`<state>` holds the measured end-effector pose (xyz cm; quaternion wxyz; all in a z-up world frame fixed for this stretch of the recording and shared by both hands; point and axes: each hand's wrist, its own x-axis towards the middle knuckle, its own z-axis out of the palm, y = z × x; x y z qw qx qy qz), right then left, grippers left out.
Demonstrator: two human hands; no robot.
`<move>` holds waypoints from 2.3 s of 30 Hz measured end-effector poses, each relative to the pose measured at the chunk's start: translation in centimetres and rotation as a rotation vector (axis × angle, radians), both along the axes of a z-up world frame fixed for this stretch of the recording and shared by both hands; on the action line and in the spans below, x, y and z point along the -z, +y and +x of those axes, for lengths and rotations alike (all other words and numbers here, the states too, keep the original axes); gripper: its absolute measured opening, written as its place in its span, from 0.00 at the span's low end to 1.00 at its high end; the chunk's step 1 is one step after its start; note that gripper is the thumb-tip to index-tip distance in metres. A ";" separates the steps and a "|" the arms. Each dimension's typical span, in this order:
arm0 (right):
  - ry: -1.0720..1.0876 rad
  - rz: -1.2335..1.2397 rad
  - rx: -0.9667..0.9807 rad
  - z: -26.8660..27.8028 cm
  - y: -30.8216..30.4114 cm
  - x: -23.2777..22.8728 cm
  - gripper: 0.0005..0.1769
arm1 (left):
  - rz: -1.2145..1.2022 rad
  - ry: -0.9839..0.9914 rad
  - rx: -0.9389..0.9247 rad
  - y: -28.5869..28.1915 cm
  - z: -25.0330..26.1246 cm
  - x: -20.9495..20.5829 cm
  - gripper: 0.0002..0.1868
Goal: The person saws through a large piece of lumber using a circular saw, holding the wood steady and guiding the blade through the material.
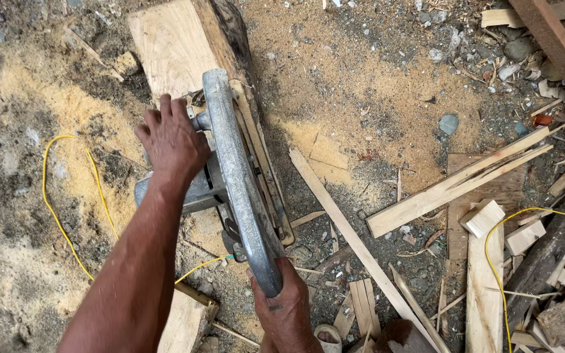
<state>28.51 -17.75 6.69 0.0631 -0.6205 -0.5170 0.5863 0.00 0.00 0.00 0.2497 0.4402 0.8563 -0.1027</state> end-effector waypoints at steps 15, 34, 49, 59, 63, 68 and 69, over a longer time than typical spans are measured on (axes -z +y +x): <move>0.126 0.021 -0.151 0.1 1.9 4.7 0.21 | 0.781 -0.337 -0.564 -9.4 19.4 -9.6 0.34; 0.254 0.103 -0.054 -1.3 1.9 2.8 0.32 | 0.677 -0.365 -0.576 -9.7 18.3 -10.1 0.35; 0.248 0.091 -0.007 -2.5 2.9 2.0 0.34 | 0.744 -0.334 -0.481 -9.0 17.3 -9.7 0.35; 0.252 0.194 -0.022 -2.9 3.1 2.3 0.31 | 0.706 -0.329 -0.494 -8.3 16.8 -9.8 0.35; 0.223 0.183 -0.051 -3.2 3.4 2.6 0.27 | 0.672 -0.297 -0.464 -8.4 16.6 -9.7 0.34; 0.214 0.147 -0.071 -2.9 3.6 2.5 0.31 | 0.672 -0.251 -0.422 -8.6 16.5 -8.8 0.36; 0.189 0.123 -0.091 -2.9 3.8 2.6 0.32 | 0.687 -0.219 -0.394 -8.6 16.4 -8.7 0.36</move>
